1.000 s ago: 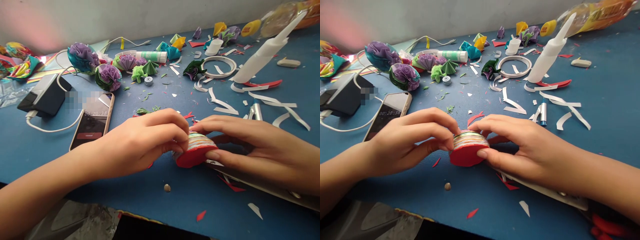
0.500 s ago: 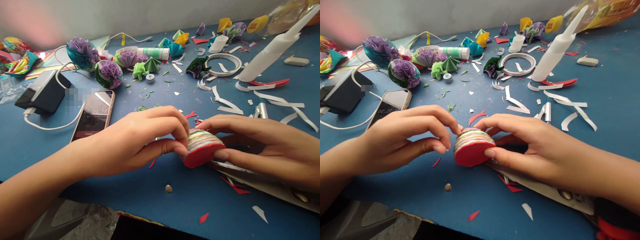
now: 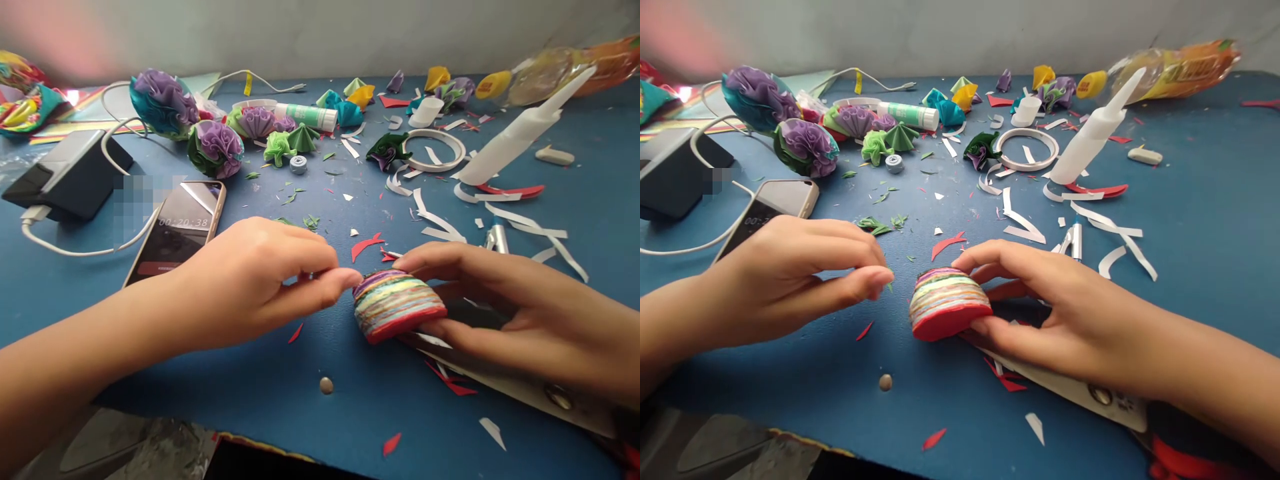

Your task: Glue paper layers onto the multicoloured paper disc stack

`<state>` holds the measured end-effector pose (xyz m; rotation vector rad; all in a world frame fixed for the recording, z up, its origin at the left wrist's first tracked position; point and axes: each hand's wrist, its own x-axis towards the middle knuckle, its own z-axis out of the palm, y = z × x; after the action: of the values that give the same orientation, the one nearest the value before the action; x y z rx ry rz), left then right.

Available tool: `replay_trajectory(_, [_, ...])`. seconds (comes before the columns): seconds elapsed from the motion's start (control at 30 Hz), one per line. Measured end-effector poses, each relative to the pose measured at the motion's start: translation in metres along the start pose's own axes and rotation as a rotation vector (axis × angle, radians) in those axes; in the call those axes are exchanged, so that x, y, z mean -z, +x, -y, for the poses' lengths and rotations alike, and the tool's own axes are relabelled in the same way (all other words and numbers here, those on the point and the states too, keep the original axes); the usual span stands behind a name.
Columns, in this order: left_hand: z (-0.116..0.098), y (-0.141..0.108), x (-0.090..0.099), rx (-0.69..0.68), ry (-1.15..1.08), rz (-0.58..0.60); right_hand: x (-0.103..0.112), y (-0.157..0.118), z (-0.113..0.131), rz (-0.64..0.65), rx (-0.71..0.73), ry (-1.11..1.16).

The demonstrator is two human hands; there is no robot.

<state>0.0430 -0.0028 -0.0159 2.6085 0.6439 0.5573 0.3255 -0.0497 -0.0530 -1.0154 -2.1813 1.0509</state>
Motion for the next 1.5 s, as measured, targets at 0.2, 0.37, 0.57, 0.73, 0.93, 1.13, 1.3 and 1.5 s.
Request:
replay_trajectory(0.2, [0.004, -0.001, -0.004, 0.009, 0.022, -0.087, 0.001, -0.001, 0.003, -0.012, 0.096, -0.149])
replay_trajectory(0.37, [0.003, -0.001, -0.005, 0.018, 0.103, -0.107, -0.007, -0.002, 0.007, -0.068, 0.071, 0.001])
replay_trajectory(0.57, [0.006, -0.005, -0.007, 0.011, 0.152, -0.127, -0.01, 0.002, 0.01, -0.098, 0.116, 0.005])
replay_trajectory(0.73, [0.002, -0.007, -0.01, 0.02, 0.148, -0.169, -0.01, 0.001, 0.007, -0.124, 0.166, 0.006])
replay_trajectory(0.93, [-0.012, -0.01, -0.025, -0.079, 0.013, -0.08, -0.014, 0.003, 0.01, -0.134, 0.189, -0.112])
replay_trajectory(1.13, [-0.013, -0.007, -0.023, 0.037, -0.04, -0.006, 0.014, 0.0, -0.001, -0.135, 0.211, -0.521])
replay_trajectory(1.3, [-0.011, -0.008, -0.017, 0.142, -0.051, 0.035, 0.028, -0.002, -0.022, -0.118, 0.118, -0.754])
replay_trajectory(1.5, [-0.011, -0.004, -0.019, 0.177, -0.166, 0.005, 0.021, 0.0, -0.015, -0.119, 0.13, -0.741])
